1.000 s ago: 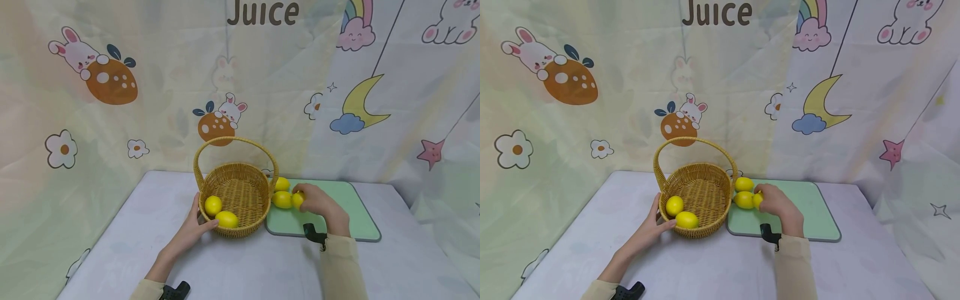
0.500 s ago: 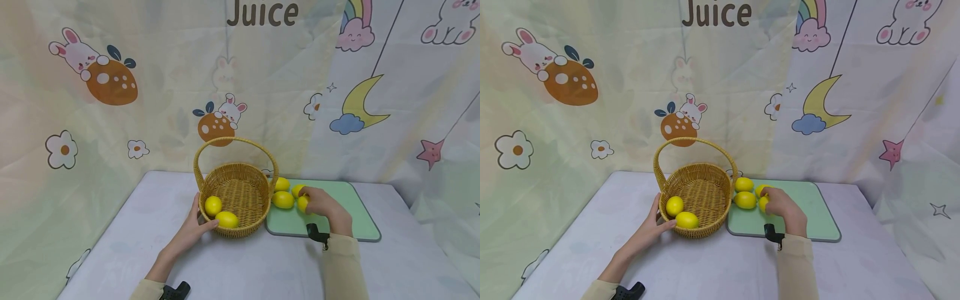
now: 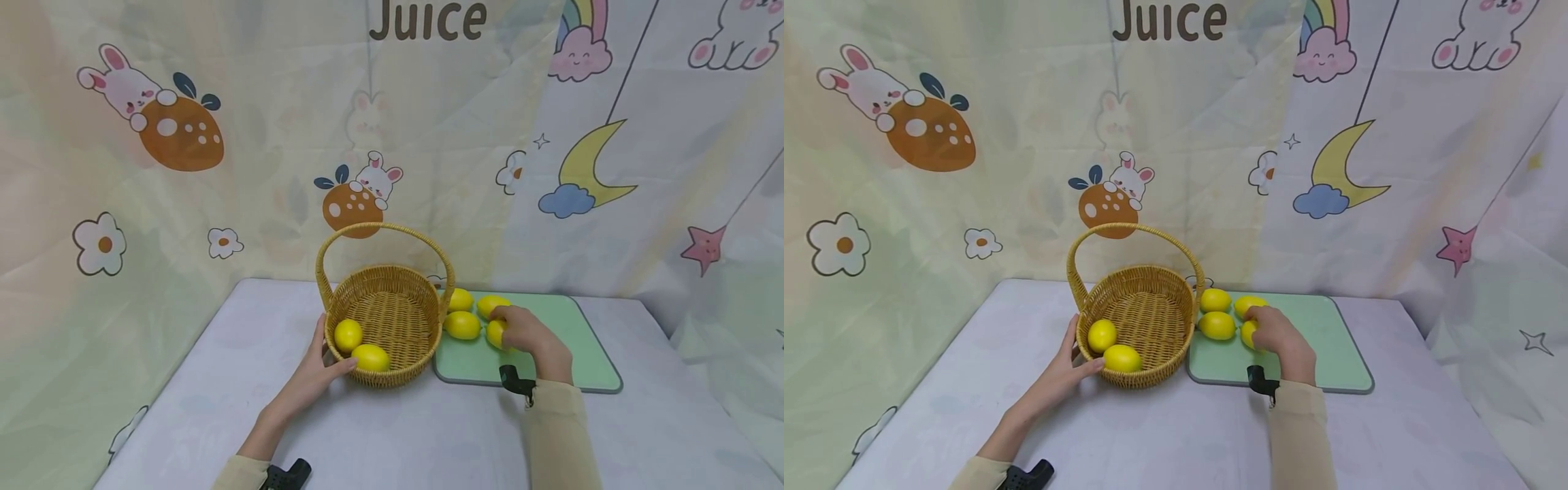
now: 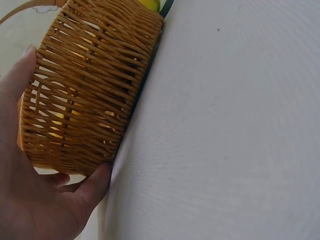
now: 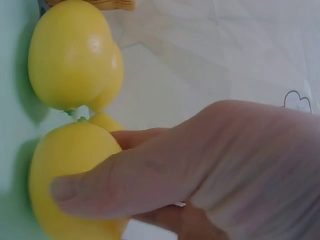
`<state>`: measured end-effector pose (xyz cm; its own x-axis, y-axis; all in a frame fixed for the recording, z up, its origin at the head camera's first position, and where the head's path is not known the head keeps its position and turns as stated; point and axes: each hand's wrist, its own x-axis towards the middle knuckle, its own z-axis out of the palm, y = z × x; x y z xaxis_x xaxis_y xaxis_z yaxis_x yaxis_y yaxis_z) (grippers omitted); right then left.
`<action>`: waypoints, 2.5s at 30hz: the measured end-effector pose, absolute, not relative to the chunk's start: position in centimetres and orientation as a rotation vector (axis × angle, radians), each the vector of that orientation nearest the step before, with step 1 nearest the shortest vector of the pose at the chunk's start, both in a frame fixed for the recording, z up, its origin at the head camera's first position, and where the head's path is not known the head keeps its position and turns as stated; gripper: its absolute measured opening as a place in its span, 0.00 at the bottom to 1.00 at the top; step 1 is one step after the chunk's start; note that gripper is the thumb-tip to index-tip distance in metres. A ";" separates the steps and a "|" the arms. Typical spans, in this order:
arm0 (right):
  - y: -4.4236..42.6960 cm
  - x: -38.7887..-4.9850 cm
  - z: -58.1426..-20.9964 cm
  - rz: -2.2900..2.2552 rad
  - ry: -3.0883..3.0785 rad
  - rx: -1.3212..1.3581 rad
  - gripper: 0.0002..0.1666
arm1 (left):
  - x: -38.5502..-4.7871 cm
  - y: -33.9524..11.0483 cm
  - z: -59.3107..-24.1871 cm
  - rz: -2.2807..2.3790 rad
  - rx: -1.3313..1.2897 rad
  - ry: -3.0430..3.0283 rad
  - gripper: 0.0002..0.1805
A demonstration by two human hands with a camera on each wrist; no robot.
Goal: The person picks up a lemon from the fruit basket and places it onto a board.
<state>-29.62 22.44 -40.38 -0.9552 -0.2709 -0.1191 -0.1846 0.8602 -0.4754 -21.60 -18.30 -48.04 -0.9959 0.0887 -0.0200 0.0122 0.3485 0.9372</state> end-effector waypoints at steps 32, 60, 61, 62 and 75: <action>21.8 -29.6 -39.7 -0.690 2.933 -0.388 0.33 | -21.5 -18.2 -48.0 1.765 0.104 2.520 0.61; 19.3 -26.9 -34.9 -0.761 2.929 -0.620 0.26 | -21.6 -18.4 -48.1 1.767 0.093 2.518 0.61; 19.1 -26.7 -34.7 -0.765 2.928 -0.643 0.26 | -21.7 -18.4 -48.2 1.768 0.094 2.517 0.61; 18.8 -26.6 -34.6 -0.772 2.923 -0.660 0.25 | -21.7 -18.4 -48.2 1.770 0.094 2.514 0.61; 15.3 -25.3 -34.4 -0.880 2.811 -0.825 0.23 | -21.5 -18.5 -48.0 1.727 0.090 2.548 0.61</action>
<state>-25.29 15.27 -34.45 -0.8512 -0.5189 0.0788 -0.4713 0.6894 -0.5501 -21.52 -18.49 -47.98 -0.9963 0.0836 -0.0189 0.0134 0.3699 0.9290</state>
